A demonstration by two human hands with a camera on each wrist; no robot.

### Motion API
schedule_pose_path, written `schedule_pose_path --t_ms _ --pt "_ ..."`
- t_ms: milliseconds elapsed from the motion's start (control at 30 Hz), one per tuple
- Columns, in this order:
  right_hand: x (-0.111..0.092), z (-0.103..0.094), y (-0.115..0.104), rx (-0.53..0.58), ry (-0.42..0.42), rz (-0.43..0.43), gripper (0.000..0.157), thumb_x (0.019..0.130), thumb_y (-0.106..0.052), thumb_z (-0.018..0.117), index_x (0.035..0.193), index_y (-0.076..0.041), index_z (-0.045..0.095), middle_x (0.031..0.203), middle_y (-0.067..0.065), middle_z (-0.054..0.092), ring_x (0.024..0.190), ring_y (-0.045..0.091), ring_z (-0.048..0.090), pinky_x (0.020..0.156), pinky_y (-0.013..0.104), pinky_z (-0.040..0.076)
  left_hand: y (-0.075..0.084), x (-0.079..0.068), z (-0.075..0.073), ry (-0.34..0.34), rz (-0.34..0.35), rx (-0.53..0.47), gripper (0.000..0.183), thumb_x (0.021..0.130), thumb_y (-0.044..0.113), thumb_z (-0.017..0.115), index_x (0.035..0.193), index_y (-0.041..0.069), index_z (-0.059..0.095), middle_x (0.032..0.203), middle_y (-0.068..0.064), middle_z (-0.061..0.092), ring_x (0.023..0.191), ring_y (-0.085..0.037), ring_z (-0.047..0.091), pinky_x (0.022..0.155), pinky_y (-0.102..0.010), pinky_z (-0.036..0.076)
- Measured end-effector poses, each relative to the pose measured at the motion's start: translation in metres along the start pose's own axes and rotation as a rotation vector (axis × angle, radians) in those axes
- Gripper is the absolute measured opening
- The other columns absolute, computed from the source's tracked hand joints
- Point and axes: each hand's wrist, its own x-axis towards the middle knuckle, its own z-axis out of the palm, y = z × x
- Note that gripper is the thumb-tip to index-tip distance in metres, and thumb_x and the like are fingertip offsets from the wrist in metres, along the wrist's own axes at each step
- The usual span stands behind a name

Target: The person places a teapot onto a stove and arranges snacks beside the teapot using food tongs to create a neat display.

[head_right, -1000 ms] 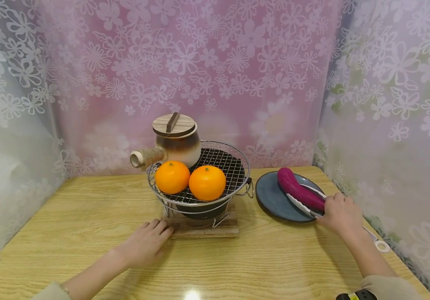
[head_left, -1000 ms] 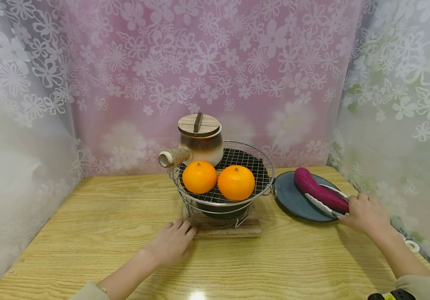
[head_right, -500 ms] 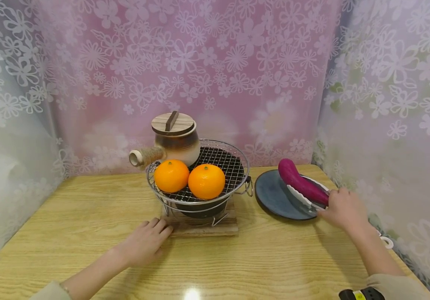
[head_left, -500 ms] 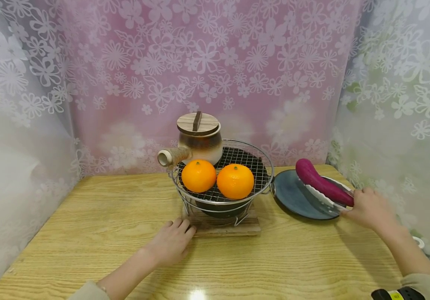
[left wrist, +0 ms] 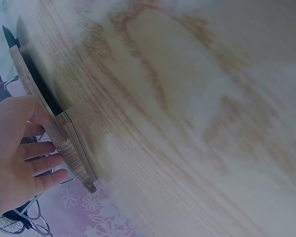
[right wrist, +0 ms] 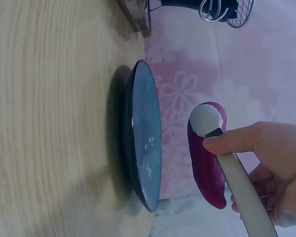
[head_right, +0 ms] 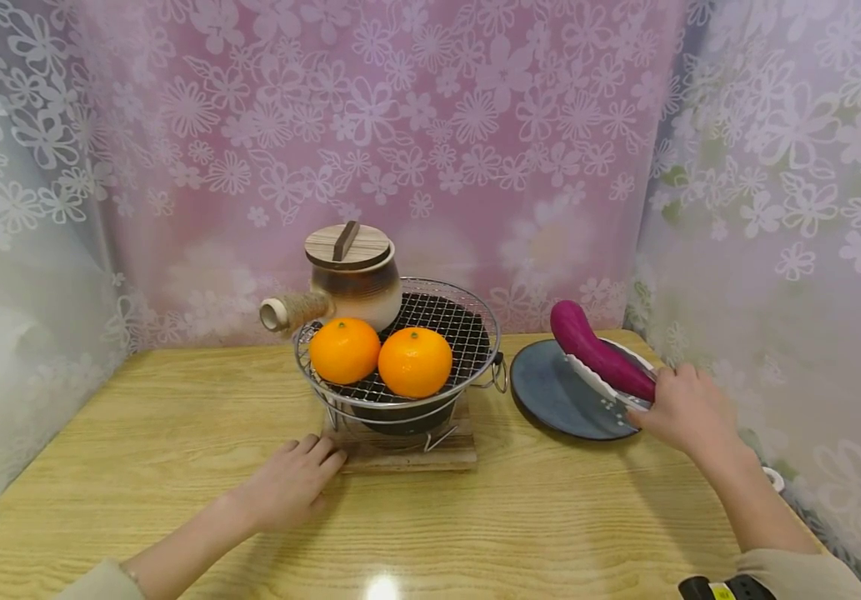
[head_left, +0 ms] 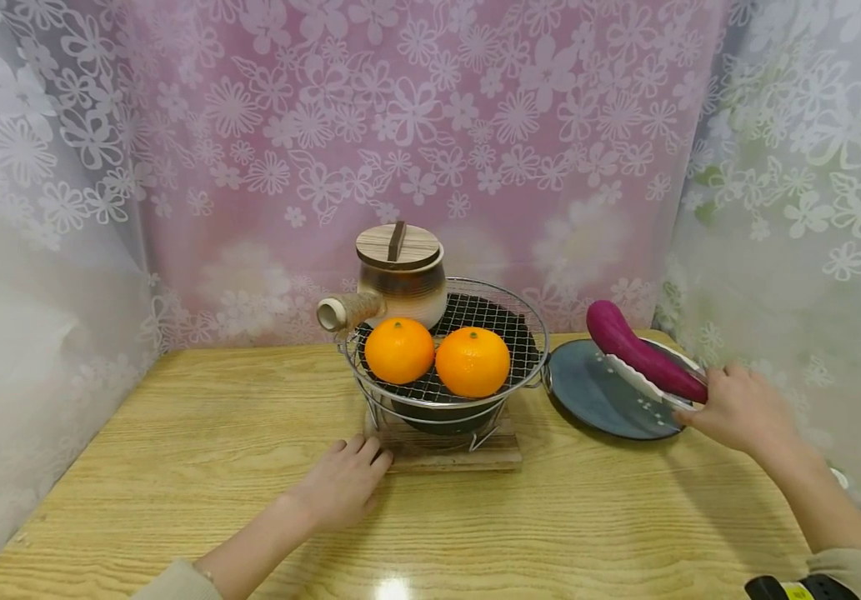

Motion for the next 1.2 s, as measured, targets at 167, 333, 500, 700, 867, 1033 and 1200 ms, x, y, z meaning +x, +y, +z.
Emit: schedule_pose_path --t_ms 167,333,500,700,867,1033,1200 --pt "0.001 -0.006 -0.005 0.015 0.016 0.001 0.056 0.067 -0.042 0.075 0.079 0.008 0.052 0.073 0.022 0.048 0.065 0.038 0.048 0.053 0.045 0.037 0.000 0.000 0.000 -0.001 -0.002 -0.004 0.044 0.078 0.032 0.069 0.113 0.008 0.057 0.105 -0.009 0.052 0.094 -0.025 0.051 0.070 -0.034 0.043" --pt "0.002 -0.011 -0.012 0.012 0.010 0.002 0.059 0.067 -0.044 0.075 0.082 0.010 0.054 0.075 0.022 0.049 0.066 0.039 0.049 0.052 0.046 0.038 0.000 0.000 0.000 -0.010 -0.005 -0.005 0.044 0.079 0.032 0.069 0.114 0.008 0.056 0.104 -0.009 0.052 0.093 -0.025 0.051 0.070 -0.034 0.043" --pt "0.002 -0.015 -0.018 0.003 0.008 -0.006 0.063 0.067 -0.046 0.074 0.085 0.011 0.054 0.076 0.022 0.050 0.067 0.039 0.050 0.052 0.046 0.039 0.000 0.000 -0.001 -0.011 -0.002 0.003 0.046 0.078 0.033 0.069 0.115 0.008 0.056 0.105 -0.009 0.052 0.094 -0.025 0.051 0.070 -0.034 0.043" --pt "0.002 -0.021 -0.026 0.022 0.042 -0.020 0.059 0.067 -0.043 0.075 0.085 0.009 0.053 0.076 0.021 0.050 0.065 0.035 0.050 0.049 0.042 0.037 0.000 0.000 -0.001 -0.004 0.001 0.011 0.046 0.078 0.033 0.069 0.114 0.008 0.056 0.104 -0.009 0.051 0.093 -0.025 0.051 0.069 -0.034 0.042" --pt "0.003 -0.028 -0.034 0.015 0.062 -0.020 0.059 0.067 -0.044 0.075 0.087 0.008 0.054 0.076 0.018 0.050 0.066 0.032 0.049 0.047 0.039 0.036 0.001 0.000 -0.001 -0.002 -0.002 0.004 0.046 0.078 0.033 0.069 0.114 0.008 0.056 0.104 -0.009 0.051 0.093 -0.026 0.051 0.069 -0.034 0.042" --pt "0.003 -0.035 -0.041 0.006 0.068 -0.025 0.062 0.067 -0.045 0.075 0.090 0.009 0.055 0.077 0.018 0.050 0.067 0.032 0.049 0.046 0.038 0.036 0.001 0.000 -0.002 -0.007 -0.005 -0.003 0.045 0.079 0.033 0.069 0.114 0.008 0.056 0.105 -0.009 0.051 0.094 -0.026 0.050 0.070 -0.034 0.042" --pt "0.004 -0.041 -0.048 -0.001 0.102 -0.056 0.062 0.067 -0.043 0.076 0.091 0.010 0.055 0.077 0.018 0.049 0.067 0.031 0.048 0.049 0.039 0.037 0.001 0.000 -0.003 -0.005 -0.005 -0.005 0.044 0.078 0.032 0.069 0.113 0.008 0.056 0.105 -0.009 0.051 0.094 -0.025 0.050 0.069 -0.035 0.042"
